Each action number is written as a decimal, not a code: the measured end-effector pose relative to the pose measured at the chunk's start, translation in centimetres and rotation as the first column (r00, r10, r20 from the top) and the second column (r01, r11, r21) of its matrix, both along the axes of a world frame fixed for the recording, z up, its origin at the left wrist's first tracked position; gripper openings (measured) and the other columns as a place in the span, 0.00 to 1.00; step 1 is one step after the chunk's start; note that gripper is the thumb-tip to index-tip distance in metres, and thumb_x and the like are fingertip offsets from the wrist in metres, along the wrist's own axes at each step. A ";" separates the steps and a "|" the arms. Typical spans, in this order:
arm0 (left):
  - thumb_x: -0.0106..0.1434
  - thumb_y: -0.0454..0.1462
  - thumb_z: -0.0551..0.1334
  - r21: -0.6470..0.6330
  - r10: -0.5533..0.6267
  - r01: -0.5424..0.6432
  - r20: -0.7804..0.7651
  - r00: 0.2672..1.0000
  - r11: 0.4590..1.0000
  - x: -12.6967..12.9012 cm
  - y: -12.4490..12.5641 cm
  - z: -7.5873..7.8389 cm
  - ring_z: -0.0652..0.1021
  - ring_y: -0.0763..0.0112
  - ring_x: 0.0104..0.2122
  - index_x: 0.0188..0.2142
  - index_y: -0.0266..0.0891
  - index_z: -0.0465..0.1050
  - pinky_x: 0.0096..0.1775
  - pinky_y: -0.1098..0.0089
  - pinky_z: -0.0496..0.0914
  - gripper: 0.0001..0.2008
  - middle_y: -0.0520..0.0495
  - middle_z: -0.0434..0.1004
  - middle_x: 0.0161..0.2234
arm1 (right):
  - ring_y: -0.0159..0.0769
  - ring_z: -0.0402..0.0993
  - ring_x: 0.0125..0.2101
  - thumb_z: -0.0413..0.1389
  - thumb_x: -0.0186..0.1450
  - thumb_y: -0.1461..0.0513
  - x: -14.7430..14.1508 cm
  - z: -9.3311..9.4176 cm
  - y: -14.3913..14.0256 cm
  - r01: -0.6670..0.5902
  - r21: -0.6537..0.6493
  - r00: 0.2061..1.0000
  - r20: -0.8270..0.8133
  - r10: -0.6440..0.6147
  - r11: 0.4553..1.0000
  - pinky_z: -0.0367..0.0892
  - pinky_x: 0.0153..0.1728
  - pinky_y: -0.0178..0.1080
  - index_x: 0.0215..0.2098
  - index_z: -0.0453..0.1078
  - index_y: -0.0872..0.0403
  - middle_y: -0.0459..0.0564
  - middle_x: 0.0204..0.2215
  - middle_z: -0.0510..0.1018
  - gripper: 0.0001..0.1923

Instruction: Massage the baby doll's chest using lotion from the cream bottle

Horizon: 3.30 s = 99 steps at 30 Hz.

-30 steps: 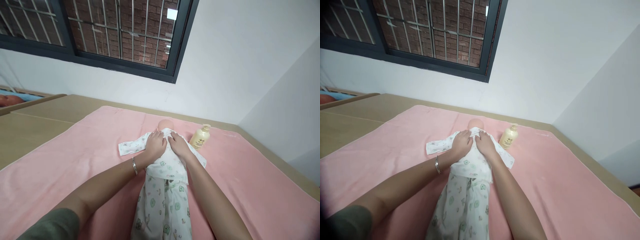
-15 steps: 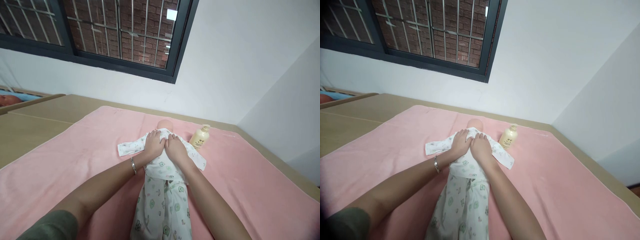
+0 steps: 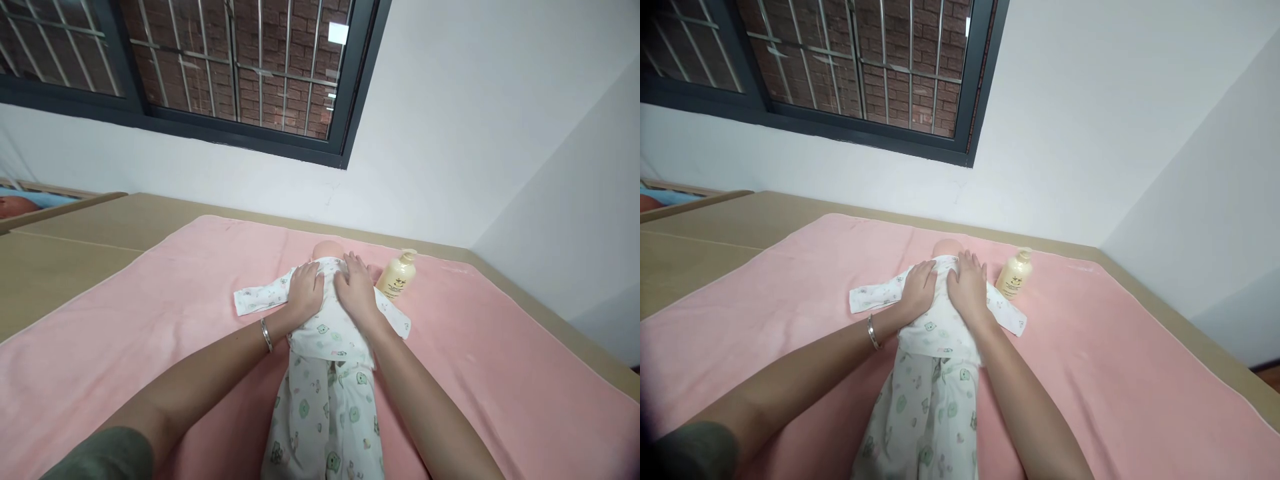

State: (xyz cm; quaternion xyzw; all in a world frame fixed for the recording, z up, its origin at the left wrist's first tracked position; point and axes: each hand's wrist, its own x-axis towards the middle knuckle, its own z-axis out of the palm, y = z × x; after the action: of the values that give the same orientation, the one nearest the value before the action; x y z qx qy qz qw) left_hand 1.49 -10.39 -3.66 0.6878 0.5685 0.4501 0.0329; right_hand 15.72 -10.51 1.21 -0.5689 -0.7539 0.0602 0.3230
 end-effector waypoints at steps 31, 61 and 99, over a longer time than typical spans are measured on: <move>0.71 0.40 0.49 -0.014 -0.041 0.041 0.002 0.999 0.999 -0.2 0.0 0.3 0.73 0.52 0.57 0.52 0.37 0.72 0.62 0.49 0.64 0.19 0.37 0.77 0.54 | 0.50 0.49 0.70 0.49 0.68 0.59 3.2 4.8 -0.4 0.034 0.043 0.993 -0.119 -0.029 0.998 0.47 0.69 0.54 0.66 0.63 0.58 0.59 0.70 0.57 0.29; 0.68 0.53 0.44 0.095 0.312 0.885 0.914 -0.259 0.456 12.9 5.0 12.3 0.67 0.53 0.65 0.70 0.25 0.49 0.55 0.59 0.74 0.40 0.24 0.59 0.67 | 0.50 0.67 0.60 0.44 0.62 0.73 11.4 6.7 2.3 0.230 0.078 0.898 0.367 -0.242 0.970 0.54 0.65 0.50 0.60 0.67 0.65 0.66 0.59 0.72 0.28; 0.68 0.48 0.49 -0.047 0.226 0.845 0.970 -0.089 0.533 1.8 -4.6 15.0 0.65 0.59 0.67 0.68 0.24 0.55 0.67 0.63 0.58 0.36 0.30 0.61 0.67 | 0.50 0.67 0.62 0.46 0.61 0.70 9.5 8.0 2.1 0.471 -0.050 0.876 0.150 -0.459 0.881 0.61 0.62 0.54 0.60 0.72 0.57 0.58 0.59 0.74 0.31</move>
State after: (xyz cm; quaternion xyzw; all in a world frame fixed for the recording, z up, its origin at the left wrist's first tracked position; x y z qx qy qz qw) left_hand 3.30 -15.03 11.35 0.2177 0.2725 0.4835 0.8029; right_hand 25.18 -8.39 9.23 -0.7492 -0.6118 -0.0256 0.2523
